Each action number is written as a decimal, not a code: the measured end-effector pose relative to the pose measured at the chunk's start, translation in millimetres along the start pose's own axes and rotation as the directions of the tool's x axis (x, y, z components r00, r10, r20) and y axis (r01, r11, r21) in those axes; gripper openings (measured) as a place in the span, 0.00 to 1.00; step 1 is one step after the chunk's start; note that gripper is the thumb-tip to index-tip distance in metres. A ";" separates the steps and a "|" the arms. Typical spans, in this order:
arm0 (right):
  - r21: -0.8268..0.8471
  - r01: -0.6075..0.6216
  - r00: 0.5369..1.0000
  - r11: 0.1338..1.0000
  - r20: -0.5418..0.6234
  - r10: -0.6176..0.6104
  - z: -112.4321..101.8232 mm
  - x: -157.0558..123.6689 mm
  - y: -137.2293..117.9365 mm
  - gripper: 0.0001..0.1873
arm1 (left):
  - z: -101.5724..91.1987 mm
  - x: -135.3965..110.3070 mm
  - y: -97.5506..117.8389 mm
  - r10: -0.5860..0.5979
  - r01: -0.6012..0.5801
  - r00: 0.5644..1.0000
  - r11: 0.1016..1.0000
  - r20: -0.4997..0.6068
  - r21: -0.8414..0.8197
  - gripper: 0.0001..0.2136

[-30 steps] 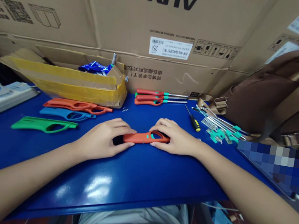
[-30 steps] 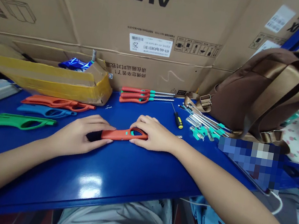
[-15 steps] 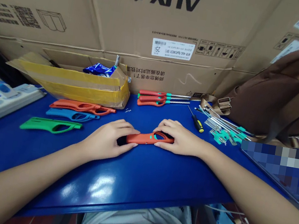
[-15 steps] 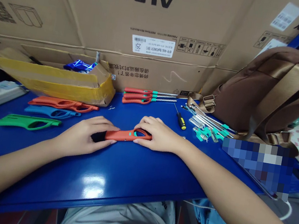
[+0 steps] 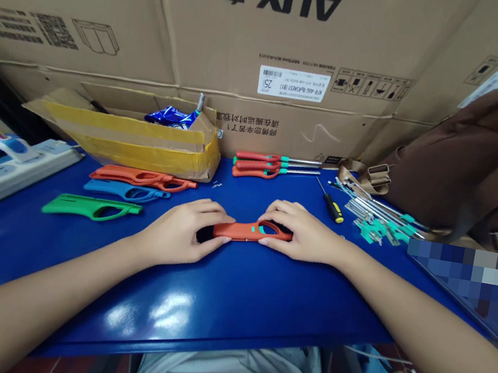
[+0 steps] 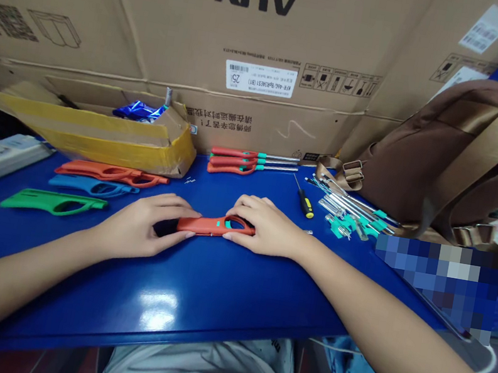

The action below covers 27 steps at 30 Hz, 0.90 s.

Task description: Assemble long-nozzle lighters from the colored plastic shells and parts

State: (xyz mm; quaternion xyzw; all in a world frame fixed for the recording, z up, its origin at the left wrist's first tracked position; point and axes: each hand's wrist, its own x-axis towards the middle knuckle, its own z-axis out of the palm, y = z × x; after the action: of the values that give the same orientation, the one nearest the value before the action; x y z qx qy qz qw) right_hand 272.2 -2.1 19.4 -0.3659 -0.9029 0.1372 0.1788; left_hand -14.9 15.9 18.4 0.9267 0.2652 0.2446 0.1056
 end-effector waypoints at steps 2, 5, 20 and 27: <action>-0.001 0.000 1.000 1.000 0.000 0.000 0.5 0.5 -0.1 0.17 | -0.2 -0.2 0.7 -0.009 0.009 1.000 1.000 0.008 -0.009 0.12; -0.005 0.005 1.000 1.000 0.002 -0.005 1.0 1.3 0.5 0.17 | 0.3 -0.5 0.8 -0.013 0.014 1.000 1.000 0.011 -0.025 0.13; -0.104 -0.048 0.999 0.993 0.005 0.049 1.7 1.1 -5.1 0.19 | 0.2 0.9 -5.9 -0.080 0.089 0.995 0.984 0.065 -0.152 0.13; -0.301 -0.006 0.999 0.954 0.039 0.019 6.6 1.4 -15.7 0.19 | 1.4 -0.6 12.4 -0.026 -0.001 0.990 0.982 0.140 0.191 0.13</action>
State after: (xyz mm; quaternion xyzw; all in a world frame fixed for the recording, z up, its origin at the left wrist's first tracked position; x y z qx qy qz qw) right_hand 258.9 -12.8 19.7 -0.3918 -0.9144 0.0068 0.1016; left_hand -9.2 5.1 21.0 0.9458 0.2851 0.1509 0.0365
